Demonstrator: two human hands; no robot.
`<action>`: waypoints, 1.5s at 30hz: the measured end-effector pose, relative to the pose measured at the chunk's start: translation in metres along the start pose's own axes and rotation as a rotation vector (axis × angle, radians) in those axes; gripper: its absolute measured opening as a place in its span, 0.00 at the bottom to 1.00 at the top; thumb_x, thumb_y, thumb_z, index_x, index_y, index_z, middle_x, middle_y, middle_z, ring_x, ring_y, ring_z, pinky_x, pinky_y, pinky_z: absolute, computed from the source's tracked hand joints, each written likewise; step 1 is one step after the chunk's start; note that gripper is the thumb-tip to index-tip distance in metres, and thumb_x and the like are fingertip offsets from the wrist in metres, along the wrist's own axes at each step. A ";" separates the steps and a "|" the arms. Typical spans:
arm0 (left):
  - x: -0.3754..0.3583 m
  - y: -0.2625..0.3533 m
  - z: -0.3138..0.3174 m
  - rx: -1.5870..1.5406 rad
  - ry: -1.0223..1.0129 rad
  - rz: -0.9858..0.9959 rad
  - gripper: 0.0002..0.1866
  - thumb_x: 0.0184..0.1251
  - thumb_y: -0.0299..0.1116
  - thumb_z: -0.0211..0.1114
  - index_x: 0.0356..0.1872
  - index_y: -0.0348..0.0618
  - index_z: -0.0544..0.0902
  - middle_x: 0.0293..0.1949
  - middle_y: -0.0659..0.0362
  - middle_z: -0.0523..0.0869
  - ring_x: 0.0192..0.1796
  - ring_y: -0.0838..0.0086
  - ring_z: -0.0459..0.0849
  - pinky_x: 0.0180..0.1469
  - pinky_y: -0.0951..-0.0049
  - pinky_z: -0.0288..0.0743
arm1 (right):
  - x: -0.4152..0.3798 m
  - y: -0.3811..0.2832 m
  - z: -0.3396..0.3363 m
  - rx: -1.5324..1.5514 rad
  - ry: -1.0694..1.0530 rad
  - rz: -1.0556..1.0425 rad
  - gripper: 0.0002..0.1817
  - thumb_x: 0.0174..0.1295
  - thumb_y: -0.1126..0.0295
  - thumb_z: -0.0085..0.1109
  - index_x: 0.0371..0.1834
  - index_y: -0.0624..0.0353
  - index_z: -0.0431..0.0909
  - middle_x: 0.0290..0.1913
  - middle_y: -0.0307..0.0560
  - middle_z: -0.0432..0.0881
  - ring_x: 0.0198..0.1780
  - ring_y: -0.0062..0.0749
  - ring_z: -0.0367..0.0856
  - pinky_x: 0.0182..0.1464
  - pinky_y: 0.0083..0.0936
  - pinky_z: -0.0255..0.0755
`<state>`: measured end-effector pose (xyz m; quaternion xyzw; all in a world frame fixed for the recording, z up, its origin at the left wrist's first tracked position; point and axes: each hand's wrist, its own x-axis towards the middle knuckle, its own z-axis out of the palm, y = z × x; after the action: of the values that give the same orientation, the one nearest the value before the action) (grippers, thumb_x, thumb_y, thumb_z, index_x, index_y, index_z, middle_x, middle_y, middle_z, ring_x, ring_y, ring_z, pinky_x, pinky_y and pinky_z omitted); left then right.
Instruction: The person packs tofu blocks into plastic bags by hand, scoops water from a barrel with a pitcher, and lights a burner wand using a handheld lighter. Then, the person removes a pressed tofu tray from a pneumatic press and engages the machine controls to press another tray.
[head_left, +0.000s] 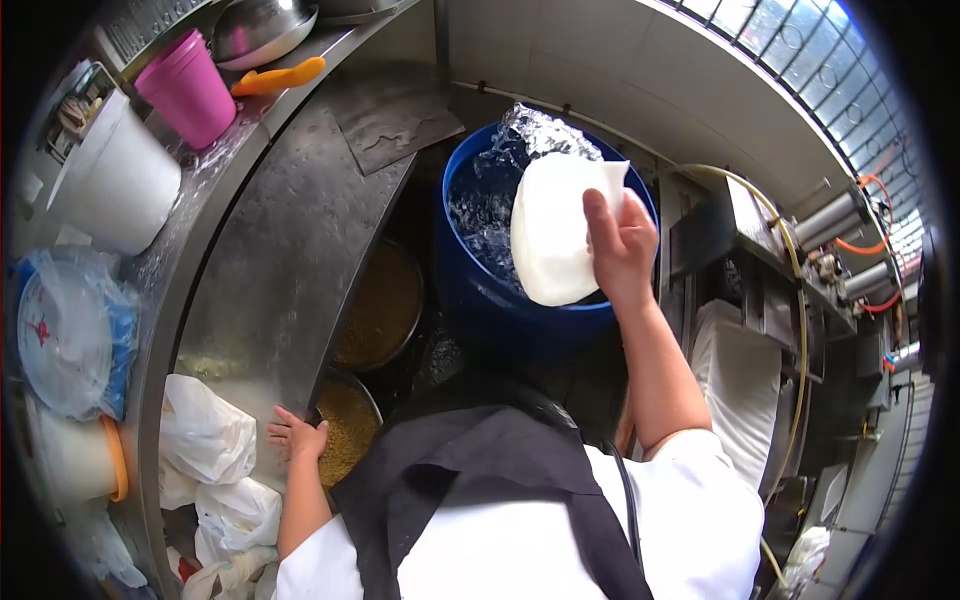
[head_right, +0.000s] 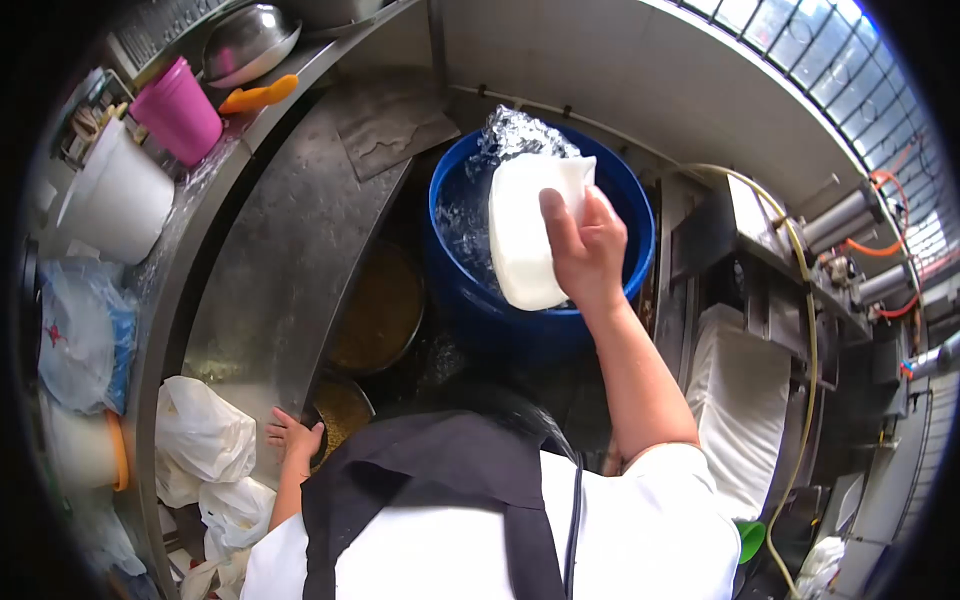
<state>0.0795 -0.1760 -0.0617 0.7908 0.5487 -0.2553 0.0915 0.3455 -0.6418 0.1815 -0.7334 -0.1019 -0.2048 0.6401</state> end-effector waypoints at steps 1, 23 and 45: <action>-0.005 -0.001 -0.003 -0.011 0.000 0.020 0.68 0.67 0.54 0.76 0.87 0.55 0.25 0.86 0.31 0.29 0.87 0.30 0.33 0.79 0.22 0.47 | -0.014 -0.016 -0.010 -0.036 -0.010 0.046 0.15 0.77 0.60 0.66 0.51 0.64 0.86 0.41 0.39 0.89 0.42 0.17 0.82 0.47 0.21 0.76; 0.023 -0.057 0.025 -0.042 0.203 0.405 0.64 0.70 0.53 0.74 0.87 0.42 0.32 0.83 0.21 0.34 0.85 0.23 0.35 0.81 0.24 0.38 | -0.270 -0.047 -0.032 -0.091 -0.112 0.408 0.21 0.79 0.50 0.62 0.39 0.57 0.77 0.24 0.35 0.78 0.23 0.18 0.74 0.26 0.21 0.67; -0.435 0.031 0.281 0.635 -0.575 1.789 0.28 0.75 0.52 0.69 0.61 0.37 0.86 0.52 0.43 0.92 0.55 0.54 0.92 0.58 0.58 0.84 | -0.786 -0.163 -0.376 -0.931 0.564 0.635 0.22 0.74 0.53 0.66 0.38 0.64 0.77 0.35 0.67 0.85 0.39 0.69 0.85 0.39 0.54 0.79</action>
<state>-0.0939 -0.6642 -0.0858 0.8095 -0.3874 -0.4096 0.1640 -0.4890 -0.8964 0.0254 -0.8475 0.3935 -0.2133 0.2854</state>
